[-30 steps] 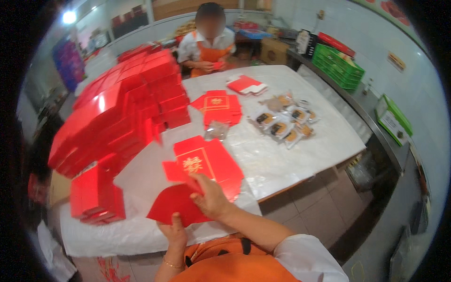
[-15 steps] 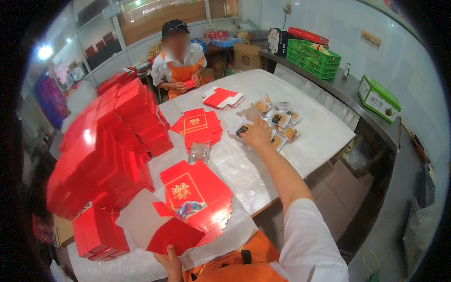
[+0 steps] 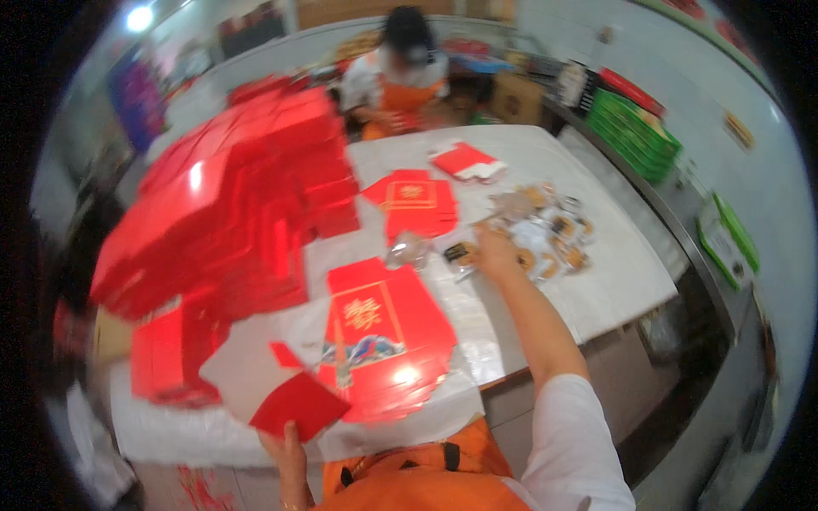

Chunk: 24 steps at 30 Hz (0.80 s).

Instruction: The person assembles red cardboard boxes by hand, folding the flaps and pressing them into place.

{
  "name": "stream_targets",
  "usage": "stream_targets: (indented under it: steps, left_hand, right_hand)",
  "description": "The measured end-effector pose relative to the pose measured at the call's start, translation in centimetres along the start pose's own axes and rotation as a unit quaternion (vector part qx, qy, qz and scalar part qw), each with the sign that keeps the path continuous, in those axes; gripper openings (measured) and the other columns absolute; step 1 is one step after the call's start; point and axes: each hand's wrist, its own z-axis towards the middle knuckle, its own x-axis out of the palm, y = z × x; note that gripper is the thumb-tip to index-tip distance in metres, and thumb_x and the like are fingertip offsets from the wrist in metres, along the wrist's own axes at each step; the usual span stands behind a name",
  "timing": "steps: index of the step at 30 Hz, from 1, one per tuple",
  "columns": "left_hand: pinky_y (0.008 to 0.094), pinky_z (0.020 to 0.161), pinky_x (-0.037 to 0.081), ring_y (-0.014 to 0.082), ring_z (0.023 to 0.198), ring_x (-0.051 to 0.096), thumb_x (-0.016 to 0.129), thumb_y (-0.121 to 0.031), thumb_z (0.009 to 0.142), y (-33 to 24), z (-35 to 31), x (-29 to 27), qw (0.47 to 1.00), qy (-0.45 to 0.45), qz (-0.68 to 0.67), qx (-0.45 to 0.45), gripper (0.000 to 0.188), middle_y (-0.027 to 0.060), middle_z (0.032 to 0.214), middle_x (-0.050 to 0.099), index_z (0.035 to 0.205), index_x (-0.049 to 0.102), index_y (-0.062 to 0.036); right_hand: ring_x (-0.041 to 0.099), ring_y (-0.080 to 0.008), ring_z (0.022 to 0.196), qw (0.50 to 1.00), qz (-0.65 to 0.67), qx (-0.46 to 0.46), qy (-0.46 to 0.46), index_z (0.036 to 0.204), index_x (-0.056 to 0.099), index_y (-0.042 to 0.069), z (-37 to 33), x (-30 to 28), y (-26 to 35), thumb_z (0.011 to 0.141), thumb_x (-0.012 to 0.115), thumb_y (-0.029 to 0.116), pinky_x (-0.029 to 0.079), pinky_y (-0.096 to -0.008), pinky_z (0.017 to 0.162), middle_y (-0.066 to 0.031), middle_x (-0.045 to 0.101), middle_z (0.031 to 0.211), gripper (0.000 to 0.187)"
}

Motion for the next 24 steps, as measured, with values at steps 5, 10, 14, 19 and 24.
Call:
stream_targets:
  steps: [5,10,14,19,24]
  left_hand:
    - [0.0358,0.095,0.048,0.0241,0.107,0.060,0.069,-0.023,0.093,0.8,0.8,-0.3,0.998,-0.004,0.008,0.062,0.051,0.0145,0.119,0.062,0.130,0.048,0.0040]
    - [0.0364,0.096,0.048,0.0230,0.106,0.060,0.070,-0.017,0.091,2.1,-0.1,-2.7,0.998,-0.034,0.012,0.054,0.048,0.0142,0.120,0.062,0.129,0.049,0.0046]
    - [0.0377,0.104,0.045,0.0252,0.119,0.055,0.079,-0.005,0.081,5.0,0.1,-1.7,0.988,-0.001,-0.150,0.024,0.073,0.0154,0.128,0.055,0.141,0.038,0.0089]
    - [0.0392,0.110,0.040,0.0241,0.130,0.048,0.082,-0.005,0.080,5.0,1.4,-1.5,0.993,0.055,-0.100,0.024,0.077,0.0146,0.133,0.052,0.142,0.038,0.0076]
    - [0.0373,0.109,0.040,0.0227,0.127,0.050,0.081,-0.007,0.081,4.9,1.6,-2.4,0.988,0.077,-0.131,0.003,0.075,0.0131,0.132,0.053,0.142,0.040,0.0047]
  right_hand:
    - [0.059,-0.0336,0.123,0.999,0.016,0.043,0.018,0.140,0.048,0.000,0.2,2.9,-0.7,0.067,0.088,0.039,0.048,-0.0430,0.103,-0.0238,0.063,0.128,0.091]
    - [0.068,-0.0341,0.106,0.996,-0.008,0.039,0.079,0.132,0.057,-0.002,3.2,3.8,3.6,0.062,0.086,0.052,0.052,-0.0443,0.093,-0.0205,0.072,0.112,0.092]
    - [0.071,-0.0356,0.095,0.983,-0.081,0.028,0.161,0.113,0.069,-0.001,4.5,2.2,2.0,0.067,0.078,0.060,0.054,-0.0468,0.079,-0.0238,0.072,0.102,0.077]
    - [0.068,-0.0322,0.086,0.977,0.124,-0.068,-0.162,0.094,0.066,-0.001,0.5,-2.2,5.8,0.084,0.075,0.034,0.052,-0.0424,0.077,-0.0207,0.070,0.092,0.037]
    - [0.066,-0.0251,0.091,0.864,0.391,-0.309,-0.068,0.105,0.064,0.001,-9.9,-8.8,20.4,0.089,0.069,0.015,0.050,-0.0378,0.081,-0.0129,0.070,0.095,0.022]
